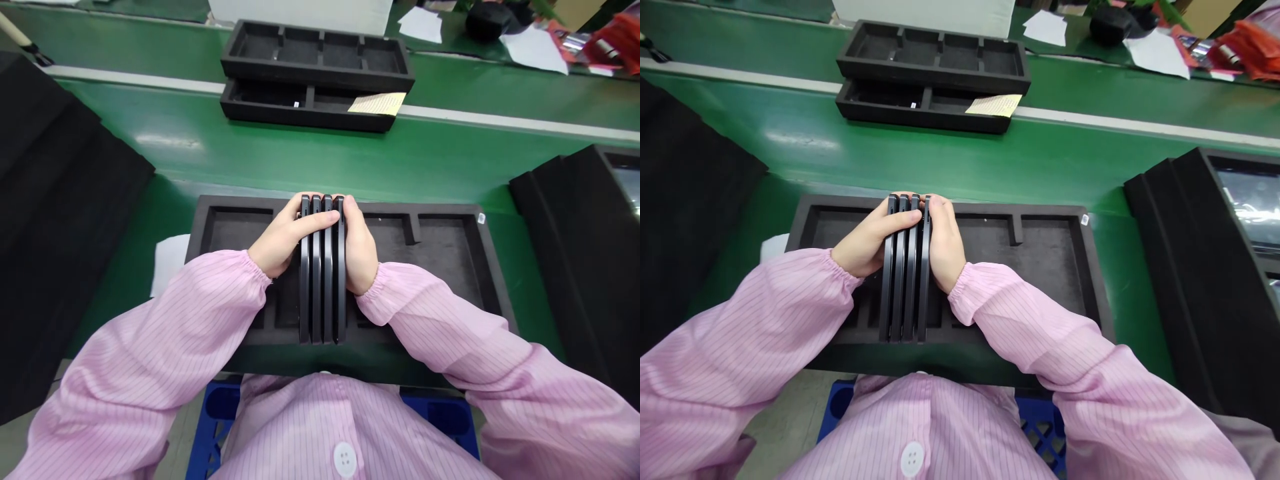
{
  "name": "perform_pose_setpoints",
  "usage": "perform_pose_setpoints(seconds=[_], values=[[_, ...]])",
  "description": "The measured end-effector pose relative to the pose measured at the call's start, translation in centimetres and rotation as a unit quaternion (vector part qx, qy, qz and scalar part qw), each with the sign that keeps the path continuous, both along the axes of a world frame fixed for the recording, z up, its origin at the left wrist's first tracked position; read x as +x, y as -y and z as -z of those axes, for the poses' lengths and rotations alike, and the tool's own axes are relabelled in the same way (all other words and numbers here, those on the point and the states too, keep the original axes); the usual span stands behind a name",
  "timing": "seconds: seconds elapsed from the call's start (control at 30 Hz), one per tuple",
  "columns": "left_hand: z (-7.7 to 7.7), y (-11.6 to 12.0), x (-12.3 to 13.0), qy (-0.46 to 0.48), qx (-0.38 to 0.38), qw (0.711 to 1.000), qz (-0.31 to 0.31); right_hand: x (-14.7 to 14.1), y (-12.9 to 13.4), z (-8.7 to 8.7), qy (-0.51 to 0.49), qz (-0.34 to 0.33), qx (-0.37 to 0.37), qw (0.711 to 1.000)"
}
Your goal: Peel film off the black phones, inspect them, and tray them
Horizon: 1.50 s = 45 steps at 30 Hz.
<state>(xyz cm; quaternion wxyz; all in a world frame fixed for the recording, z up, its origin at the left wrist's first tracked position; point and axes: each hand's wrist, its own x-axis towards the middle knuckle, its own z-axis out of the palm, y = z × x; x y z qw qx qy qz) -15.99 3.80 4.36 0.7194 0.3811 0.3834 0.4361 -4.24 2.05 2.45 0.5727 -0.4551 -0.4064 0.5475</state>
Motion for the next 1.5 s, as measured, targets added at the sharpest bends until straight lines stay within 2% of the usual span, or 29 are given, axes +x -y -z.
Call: perform_pose_setpoints(seconds=[0.23, 0.67, 0.97, 1.17, 1.33, 1.5], values=[[-0.2, 0.1, 0.4, 0.012, -0.033, 0.999, -0.012, -0.1, -0.3, 0.5, 0.038, -0.002, 0.012, 0.999], [-0.1, -0.2, -0.1, -0.013, -0.027, 0.999, 0.014, 0.1, -0.7, 0.7, 0.012, -0.010, -0.005, 1.000], [-0.1, -0.2, 0.0, -0.029, -0.007, 0.999, 0.013, 0.2, -0.8, 0.5, 0.035, -0.015, 0.009, 0.999], [0.4, 0.0, -0.1, -0.121, 0.058, 0.991, -0.010, 0.3, -0.7, 0.0, 0.013, -0.032, -0.004, 0.999], [0.6, 0.0, -0.2, -0.117, 0.067, 0.991, 0.009, 0.3, -0.6, -0.5, -0.018, -0.046, -0.022, 0.999], [0.6, 0.1, -0.2, -0.105, 0.058, 0.993, 0.001, 0.3, -0.5, -0.3, 0.004, -0.019, -0.010, 1.000]])
